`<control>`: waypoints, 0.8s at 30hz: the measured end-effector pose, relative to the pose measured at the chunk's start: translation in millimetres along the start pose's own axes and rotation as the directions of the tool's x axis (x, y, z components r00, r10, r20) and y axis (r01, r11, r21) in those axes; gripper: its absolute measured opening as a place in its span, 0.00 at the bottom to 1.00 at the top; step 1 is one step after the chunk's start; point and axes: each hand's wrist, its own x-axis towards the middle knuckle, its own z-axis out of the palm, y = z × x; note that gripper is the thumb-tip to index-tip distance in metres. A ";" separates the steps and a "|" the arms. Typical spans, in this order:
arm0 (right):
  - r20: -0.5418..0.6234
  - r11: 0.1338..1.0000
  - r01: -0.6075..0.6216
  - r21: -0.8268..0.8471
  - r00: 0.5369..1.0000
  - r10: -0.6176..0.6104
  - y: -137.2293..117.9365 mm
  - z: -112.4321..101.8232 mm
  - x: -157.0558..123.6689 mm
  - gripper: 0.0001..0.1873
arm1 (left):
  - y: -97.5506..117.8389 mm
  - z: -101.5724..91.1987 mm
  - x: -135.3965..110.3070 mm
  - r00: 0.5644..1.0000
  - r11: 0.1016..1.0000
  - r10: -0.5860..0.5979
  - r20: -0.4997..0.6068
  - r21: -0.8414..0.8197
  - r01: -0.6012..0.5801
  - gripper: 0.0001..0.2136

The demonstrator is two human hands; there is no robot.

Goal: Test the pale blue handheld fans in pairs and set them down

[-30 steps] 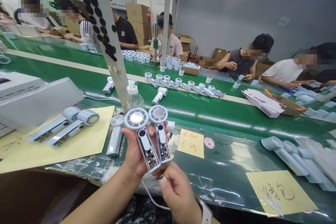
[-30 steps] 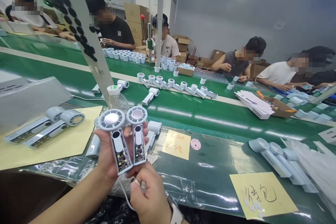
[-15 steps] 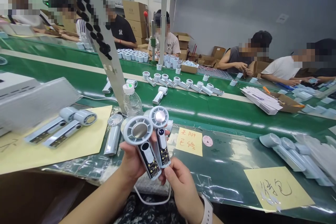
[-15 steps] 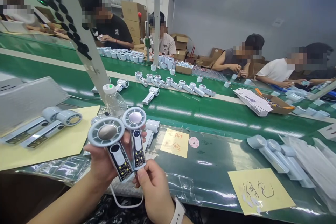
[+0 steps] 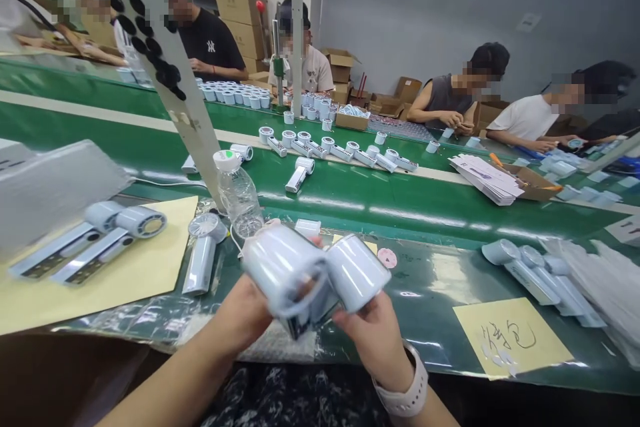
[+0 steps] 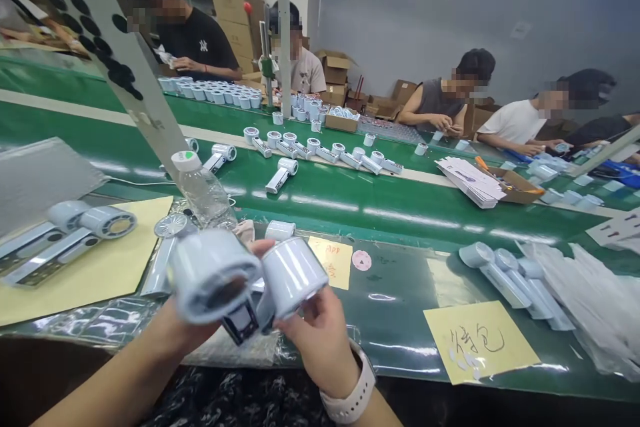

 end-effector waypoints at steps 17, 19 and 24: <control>0.116 0.959 -0.158 0.235 0.984 0.133 -9.0 1.7 -0.2 0.22 | -5.4 -3.5 -3.2 0.980 0.994 -0.085 0.181 0.083 0.071 0.20; 0.143 0.958 -0.170 0.230 0.980 0.139 -10.2 2.0 0.9 0.22 | -5.5 -2.8 -2.3 0.978 0.993 -0.081 0.190 0.103 0.062 0.19; 0.190 0.914 -0.245 0.322 0.963 0.191 -12.1 0.5 5.9 0.22 | -7.3 -1.4 -3.8 0.959 0.992 -0.096 0.267 0.110 0.068 0.16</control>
